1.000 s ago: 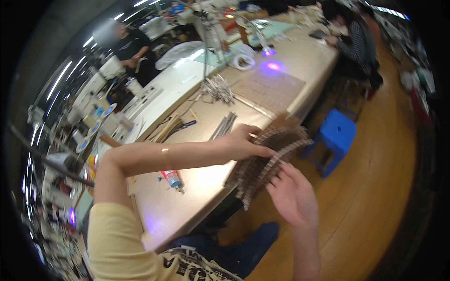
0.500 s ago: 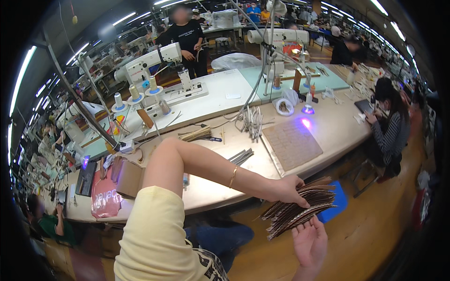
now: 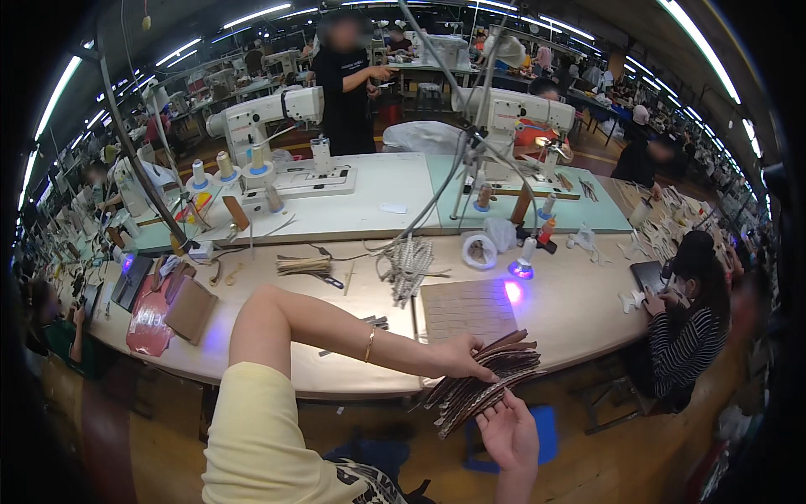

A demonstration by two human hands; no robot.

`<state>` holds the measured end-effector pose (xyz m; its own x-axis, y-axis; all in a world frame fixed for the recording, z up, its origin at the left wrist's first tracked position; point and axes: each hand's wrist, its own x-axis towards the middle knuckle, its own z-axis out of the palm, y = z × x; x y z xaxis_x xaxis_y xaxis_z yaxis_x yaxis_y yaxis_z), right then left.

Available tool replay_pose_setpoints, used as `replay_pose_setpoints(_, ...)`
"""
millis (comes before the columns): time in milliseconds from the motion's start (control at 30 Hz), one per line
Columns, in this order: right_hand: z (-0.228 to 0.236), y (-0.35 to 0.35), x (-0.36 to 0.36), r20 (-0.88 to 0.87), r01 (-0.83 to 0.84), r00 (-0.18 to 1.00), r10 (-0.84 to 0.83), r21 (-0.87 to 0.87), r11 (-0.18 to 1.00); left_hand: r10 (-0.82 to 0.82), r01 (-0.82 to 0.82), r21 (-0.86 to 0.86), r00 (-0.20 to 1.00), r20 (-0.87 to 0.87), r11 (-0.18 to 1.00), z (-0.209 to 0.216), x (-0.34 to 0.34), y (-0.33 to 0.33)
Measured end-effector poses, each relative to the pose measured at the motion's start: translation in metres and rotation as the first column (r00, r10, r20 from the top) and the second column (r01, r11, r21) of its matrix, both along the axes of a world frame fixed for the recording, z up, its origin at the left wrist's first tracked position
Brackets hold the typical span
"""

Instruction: The person assembles braided leather straps by hand, aligning them on a cardboard form, applying glue from a bottle, and pressing them into place. They handle multiple strap pieces, a glue bottle, and a cardboard form, then stack the finished straps and place them on a nearby table.

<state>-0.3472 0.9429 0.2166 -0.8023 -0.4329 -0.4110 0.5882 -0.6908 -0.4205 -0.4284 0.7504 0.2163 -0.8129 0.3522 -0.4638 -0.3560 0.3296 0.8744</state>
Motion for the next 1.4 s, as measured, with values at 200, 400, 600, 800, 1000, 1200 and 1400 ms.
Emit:
replay_pose_setpoints(200,0.008,0.13,-0.024,-0.021,-0.013,1.0,0.012,-0.011,1.0,0.02,-0.02,-0.005,0.998,-0.063,1.0,0.008,-0.02,0.131)
replay_pose_setpoints(400,-0.03,0.324,-0.015,-0.052,-0.023,0.998,0.021,-0.038,0.999,0.069,-0.068,0.018,0.995,-0.072,0.998,-0.027,0.0,0.321)
replay_pose_setpoints(600,-0.015,0.489,0.006,0.159,-0.071,0.986,0.059,0.07,0.995,0.128,-0.143,0.147,0.986,0.103,0.979,-0.028,0.034,0.486)
replay_pose_setpoints(800,-0.018,0.537,-0.022,0.06,-0.13,0.99,0.127,0.055,0.99,0.227,-0.249,0.232,0.967,0.12,0.94,-0.032,0.02,0.536)
replay_pose_setpoints(1000,-0.028,0.548,-0.086,0.047,-0.331,0.943,0.329,0.048,0.942,0.361,-0.384,0.204,0.922,0.14,0.901,-0.04,-0.008,0.537)
replay_pose_setpoints(1200,-0.048,0.521,-0.193,0.004,-0.469,0.881,0.472,0.127,0.874,0.486,-0.49,0.269,0.87,0.086,0.829,-0.063,-0.087,0.512)
replay_pose_setpoints(1400,-0.042,0.485,-0.302,0.053,-0.618,0.777,0.627,0.249,0.746,0.676,-0.664,0.292,0.733,0.075,0.688,-0.071,-0.156,0.497)
